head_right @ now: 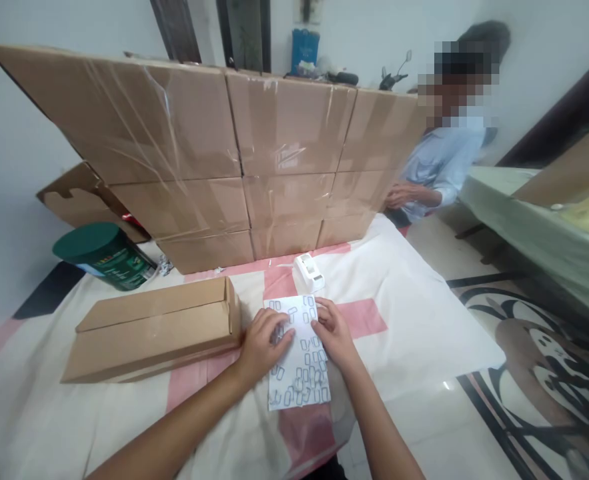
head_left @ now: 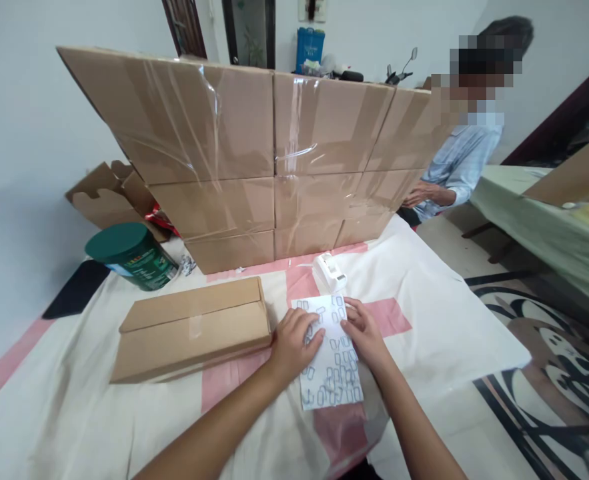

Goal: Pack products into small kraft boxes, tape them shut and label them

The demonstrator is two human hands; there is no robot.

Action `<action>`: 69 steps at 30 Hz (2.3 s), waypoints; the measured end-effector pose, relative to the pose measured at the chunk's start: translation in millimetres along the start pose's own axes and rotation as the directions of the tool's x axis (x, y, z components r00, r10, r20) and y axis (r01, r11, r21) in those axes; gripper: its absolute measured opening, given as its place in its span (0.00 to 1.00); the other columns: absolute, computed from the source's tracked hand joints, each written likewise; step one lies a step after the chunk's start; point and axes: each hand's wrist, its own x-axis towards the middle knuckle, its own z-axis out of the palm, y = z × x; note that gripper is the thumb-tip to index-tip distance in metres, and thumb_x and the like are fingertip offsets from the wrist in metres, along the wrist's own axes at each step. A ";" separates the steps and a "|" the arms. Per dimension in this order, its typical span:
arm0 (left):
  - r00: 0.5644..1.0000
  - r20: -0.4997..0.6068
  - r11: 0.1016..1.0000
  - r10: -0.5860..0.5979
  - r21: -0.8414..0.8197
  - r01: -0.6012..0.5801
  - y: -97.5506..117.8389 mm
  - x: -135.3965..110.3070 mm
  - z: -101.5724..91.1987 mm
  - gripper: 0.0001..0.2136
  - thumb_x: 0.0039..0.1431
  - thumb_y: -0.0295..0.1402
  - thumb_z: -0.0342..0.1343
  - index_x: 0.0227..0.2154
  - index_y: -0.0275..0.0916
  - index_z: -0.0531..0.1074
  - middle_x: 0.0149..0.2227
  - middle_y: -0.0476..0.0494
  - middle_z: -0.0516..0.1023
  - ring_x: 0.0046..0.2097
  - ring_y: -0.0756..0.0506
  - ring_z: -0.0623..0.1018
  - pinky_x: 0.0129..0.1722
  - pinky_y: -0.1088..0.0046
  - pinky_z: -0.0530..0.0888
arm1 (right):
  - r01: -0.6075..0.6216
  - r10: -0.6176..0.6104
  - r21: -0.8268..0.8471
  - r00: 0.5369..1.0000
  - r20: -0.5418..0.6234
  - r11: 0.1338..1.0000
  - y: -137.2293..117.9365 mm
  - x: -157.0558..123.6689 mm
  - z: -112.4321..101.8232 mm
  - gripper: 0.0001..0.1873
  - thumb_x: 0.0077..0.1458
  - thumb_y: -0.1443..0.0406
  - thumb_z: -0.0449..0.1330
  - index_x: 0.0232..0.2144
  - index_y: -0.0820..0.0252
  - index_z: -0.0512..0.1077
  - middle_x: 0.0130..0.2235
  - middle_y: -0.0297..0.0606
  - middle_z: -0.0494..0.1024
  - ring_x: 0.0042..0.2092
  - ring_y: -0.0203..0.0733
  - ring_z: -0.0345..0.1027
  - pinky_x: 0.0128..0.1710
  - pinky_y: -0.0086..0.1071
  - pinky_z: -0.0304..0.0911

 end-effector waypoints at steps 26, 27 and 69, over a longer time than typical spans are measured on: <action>0.988 0.149 0.995 0.043 0.084 -0.057 1.8 -4.6 -4.9 0.11 0.71 0.34 0.51 0.44 0.45 0.79 0.40 0.46 0.82 0.42 0.44 0.75 0.41 0.60 0.64 | 0.133 -0.093 -0.251 0.982 0.163 0.959 -6.4 -8.8 9.2 0.13 0.65 0.55 0.61 0.32 0.57 0.73 0.33 0.35 0.71 0.37 0.40 0.65 0.37 0.33 0.62; 0.987 0.156 0.995 0.040 0.088 -0.055 1.8 -4.3 -5.1 0.11 0.71 0.34 0.50 0.44 0.45 0.79 0.40 0.46 0.83 0.42 0.44 0.75 0.41 0.60 0.63 | 0.137 -0.095 -0.259 0.981 0.168 0.956 -6.8 -9.0 9.5 0.13 0.65 0.55 0.61 0.32 0.57 0.73 0.33 0.35 0.71 0.37 0.41 0.65 0.38 0.33 0.62; 0.934 0.152 0.946 0.323 -0.074 -0.316 16.6 -5.8 -20.8 0.18 0.70 0.37 0.52 0.22 0.41 0.64 0.23 0.51 0.67 0.28 0.50 0.67 0.29 0.69 0.63 | 0.324 -0.461 -0.602 0.883 -0.083 0.730 -30.1 -2.1 32.7 0.03 0.63 0.67 0.58 0.35 0.56 0.71 0.36 0.36 0.77 0.39 0.42 0.71 0.40 0.36 0.65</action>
